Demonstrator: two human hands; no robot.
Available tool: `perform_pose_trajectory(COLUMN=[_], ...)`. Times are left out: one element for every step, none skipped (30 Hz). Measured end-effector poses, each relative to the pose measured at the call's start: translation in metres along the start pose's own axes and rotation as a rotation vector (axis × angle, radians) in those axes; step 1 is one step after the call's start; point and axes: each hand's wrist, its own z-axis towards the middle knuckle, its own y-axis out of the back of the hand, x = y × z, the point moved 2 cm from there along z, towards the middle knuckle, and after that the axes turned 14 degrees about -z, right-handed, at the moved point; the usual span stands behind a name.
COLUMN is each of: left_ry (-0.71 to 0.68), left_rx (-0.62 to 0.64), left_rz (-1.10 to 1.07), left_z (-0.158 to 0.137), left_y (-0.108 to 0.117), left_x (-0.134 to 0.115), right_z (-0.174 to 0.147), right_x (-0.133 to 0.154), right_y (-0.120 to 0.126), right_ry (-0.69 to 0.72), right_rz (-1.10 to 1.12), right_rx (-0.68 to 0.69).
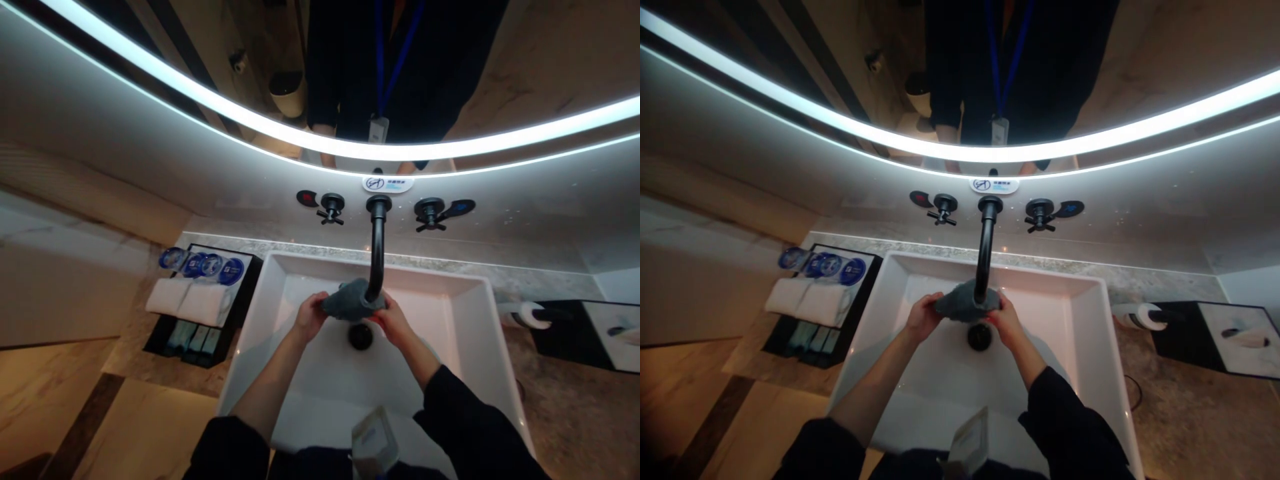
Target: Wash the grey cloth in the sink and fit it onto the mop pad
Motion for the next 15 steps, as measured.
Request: perform_pose_trajectory(left_ry=[-0.01,-0.012,-0.016,-0.025,-0.047,-0.084,-0.13,-0.191,-0.254,-0.308,-0.382,-0.514,-0.628,-0.719,-0.797], left_rx=[-0.07,-0.126,-0.178,-0.218,-0.241,-0.247,-0.242,-0.225,-0.206,-0.198,-0.188,-0.107,-0.049,0.003,0.088], left_rz=[0.036,0.071,0.112,0.155,0.197,0.236,0.272,0.311,0.347,0.382,0.44,0.632,0.795,0.933,1.055], left_z=[0.011,0.021,0.029,0.036,0.04,0.042,0.042,0.04,0.037,0.033,0.03,0.027,0.025,0.026,0.027], left_y=[0.007,0.012,0.016,0.016,0.013,0.005,-0.005,-0.016,-0.026,-0.034,-0.039,-0.042,-0.041,-0.038,-0.034], left_x=[0.001,0.002,0.003,0.005,0.009,0.013,0.02,0.029,0.04,0.053,0.068,0.083,0.099,0.114,0.129], right_z=[0.0,0.002,0.004,0.008,0.013,0.019,0.024,0.027,0.028,0.027,0.022,0.016,0.008,0.002,-0.002], right_x=[0.003,0.006,0.009,0.012,0.014,0.016,0.018,0.018,0.016,0.011,0.004,-0.006,-0.018,-0.033,-0.048], right_y=[0.008,0.016,0.024,0.031,0.037,0.041,0.041,0.037,0.029,0.019,0.008,-0.004,-0.013,-0.019,-0.024], right_ry=[-0.025,-0.067,-0.124,-0.186,-0.244,-0.287,-0.306,-0.298,-0.253,-0.175,-0.087,0.06,0.173,0.229,0.24], right_rz=[0.056,0.073,0.045,-0.022,-0.117,-0.205,-0.268,-0.299,-0.324,-0.371,-0.427,-0.521,-0.642,-0.741,-0.818], right_rx=[-0.009,-0.01,-0.015,-0.028,-0.054,-0.09,-0.132,-0.166,-0.18,-0.182,-0.185,-0.194,-0.208,-0.233,-0.192])
